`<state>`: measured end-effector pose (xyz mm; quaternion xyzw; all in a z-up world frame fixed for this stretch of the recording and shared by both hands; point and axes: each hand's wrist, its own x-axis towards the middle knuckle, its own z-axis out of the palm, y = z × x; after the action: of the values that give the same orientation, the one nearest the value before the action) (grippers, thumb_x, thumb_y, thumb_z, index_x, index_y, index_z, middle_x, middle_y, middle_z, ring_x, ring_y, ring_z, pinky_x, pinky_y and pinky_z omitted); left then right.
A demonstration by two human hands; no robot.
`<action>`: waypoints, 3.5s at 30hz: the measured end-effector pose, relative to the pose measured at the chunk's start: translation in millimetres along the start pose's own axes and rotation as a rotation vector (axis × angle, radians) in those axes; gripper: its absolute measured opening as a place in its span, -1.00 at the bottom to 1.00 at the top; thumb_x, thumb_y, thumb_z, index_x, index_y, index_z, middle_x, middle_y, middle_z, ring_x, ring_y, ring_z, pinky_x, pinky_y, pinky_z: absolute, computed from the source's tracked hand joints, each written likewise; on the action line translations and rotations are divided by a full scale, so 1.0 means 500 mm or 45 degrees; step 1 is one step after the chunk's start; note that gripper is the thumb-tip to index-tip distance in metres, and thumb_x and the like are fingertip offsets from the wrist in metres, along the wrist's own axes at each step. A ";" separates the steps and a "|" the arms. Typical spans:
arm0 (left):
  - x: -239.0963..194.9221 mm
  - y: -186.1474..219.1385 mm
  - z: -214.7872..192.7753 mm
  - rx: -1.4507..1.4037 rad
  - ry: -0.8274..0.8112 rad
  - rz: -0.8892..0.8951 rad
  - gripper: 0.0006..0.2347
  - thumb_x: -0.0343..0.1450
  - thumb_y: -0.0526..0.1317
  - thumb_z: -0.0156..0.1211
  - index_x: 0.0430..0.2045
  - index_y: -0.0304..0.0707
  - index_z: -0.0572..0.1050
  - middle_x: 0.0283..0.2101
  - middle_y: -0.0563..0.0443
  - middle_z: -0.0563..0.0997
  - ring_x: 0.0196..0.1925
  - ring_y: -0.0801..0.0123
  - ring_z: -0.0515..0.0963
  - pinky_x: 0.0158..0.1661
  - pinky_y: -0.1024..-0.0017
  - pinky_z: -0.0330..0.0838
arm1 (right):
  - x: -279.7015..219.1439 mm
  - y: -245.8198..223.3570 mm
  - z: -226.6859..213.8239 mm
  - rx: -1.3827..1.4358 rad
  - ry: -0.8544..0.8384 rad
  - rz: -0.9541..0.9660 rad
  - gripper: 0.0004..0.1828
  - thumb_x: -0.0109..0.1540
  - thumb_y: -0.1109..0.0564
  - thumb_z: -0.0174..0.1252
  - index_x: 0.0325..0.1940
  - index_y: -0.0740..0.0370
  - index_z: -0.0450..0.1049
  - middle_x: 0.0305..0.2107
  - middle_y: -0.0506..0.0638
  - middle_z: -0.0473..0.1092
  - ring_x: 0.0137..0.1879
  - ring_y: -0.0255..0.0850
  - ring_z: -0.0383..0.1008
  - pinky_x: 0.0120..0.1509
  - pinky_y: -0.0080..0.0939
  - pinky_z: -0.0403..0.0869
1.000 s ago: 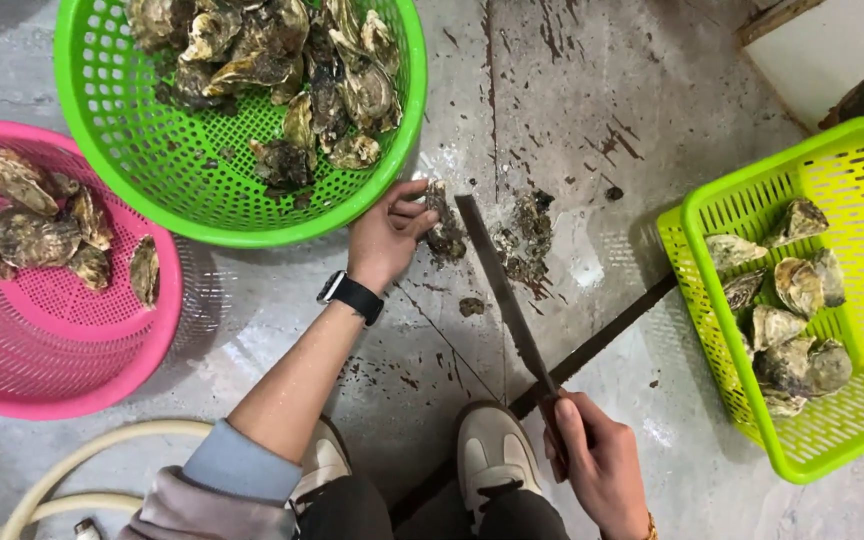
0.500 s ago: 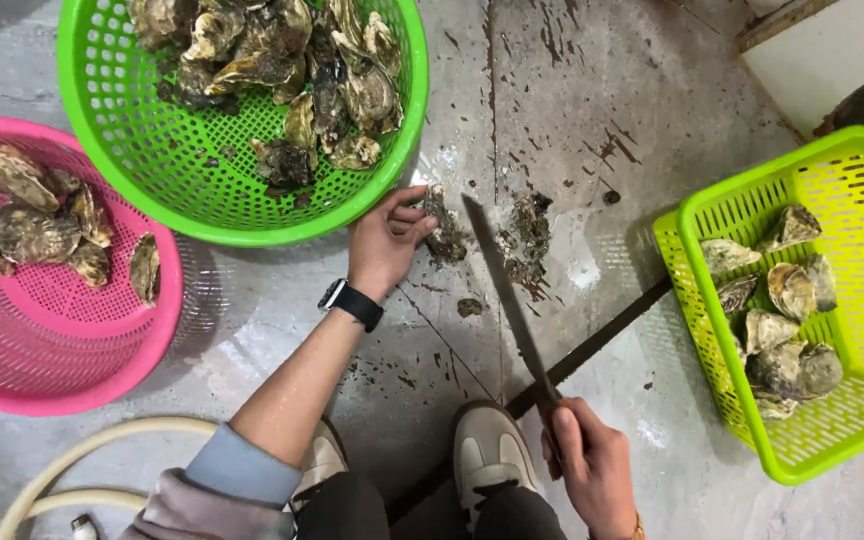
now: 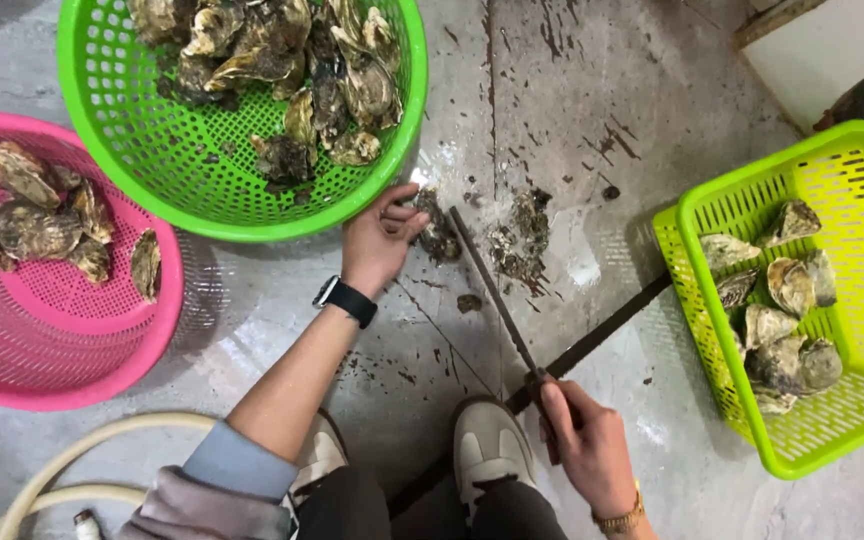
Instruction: The person sits on the floor and uses a knife to pry open oysters. They hold each oyster in their left hand and insert the knife into the shell to open it, then place the opened oysters into a green basket.
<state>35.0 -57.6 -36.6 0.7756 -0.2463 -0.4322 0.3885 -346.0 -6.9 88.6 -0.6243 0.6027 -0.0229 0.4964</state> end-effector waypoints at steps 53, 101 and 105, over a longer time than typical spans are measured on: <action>-0.198 0.013 0.074 0.853 -0.074 0.633 -0.45 0.60 -0.10 0.70 0.52 -0.31 0.69 0.00 -0.45 0.84 -0.33 0.15 0.91 -0.36 0.30 0.84 | 0.137 -0.057 0.053 0.165 0.147 -0.469 -0.54 0.72 -0.06 0.11 -0.16 0.07 0.74 -0.83 -0.07 0.50 -0.65 -0.14 0.58 -0.33 -0.16 0.58; -0.124 -0.108 0.017 0.619 -0.068 0.636 -0.56 0.55 0.00 0.74 0.33 -0.08 0.85 -0.06 -0.13 0.65 -0.12 -0.04 0.88 -0.09 0.17 0.81 | 0.143 -0.103 0.079 0.348 0.170 -0.393 -0.28 0.79 -0.08 0.01 -0.47 0.08 0.51 -0.79 0.01 0.50 -0.67 -0.14 0.54 -0.39 -0.16 0.54; -0.152 -0.077 0.042 0.687 -0.082 0.662 -0.62 0.50 -0.05 0.81 0.16 -0.19 0.91 -0.14 -0.14 0.66 -0.26 0.15 0.86 -0.16 0.31 0.80 | 0.134 -0.091 0.093 0.334 0.183 -0.470 -0.45 0.76 0.01 0.07 -0.27 0.16 0.66 -0.75 0.02 0.55 -0.68 -0.14 0.57 -0.40 -0.17 0.57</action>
<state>-19.7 11.1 -38.3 0.7476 -0.5522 -0.2629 0.2589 -265.3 -41.1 56.3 -0.6509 0.5041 -0.2358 0.5163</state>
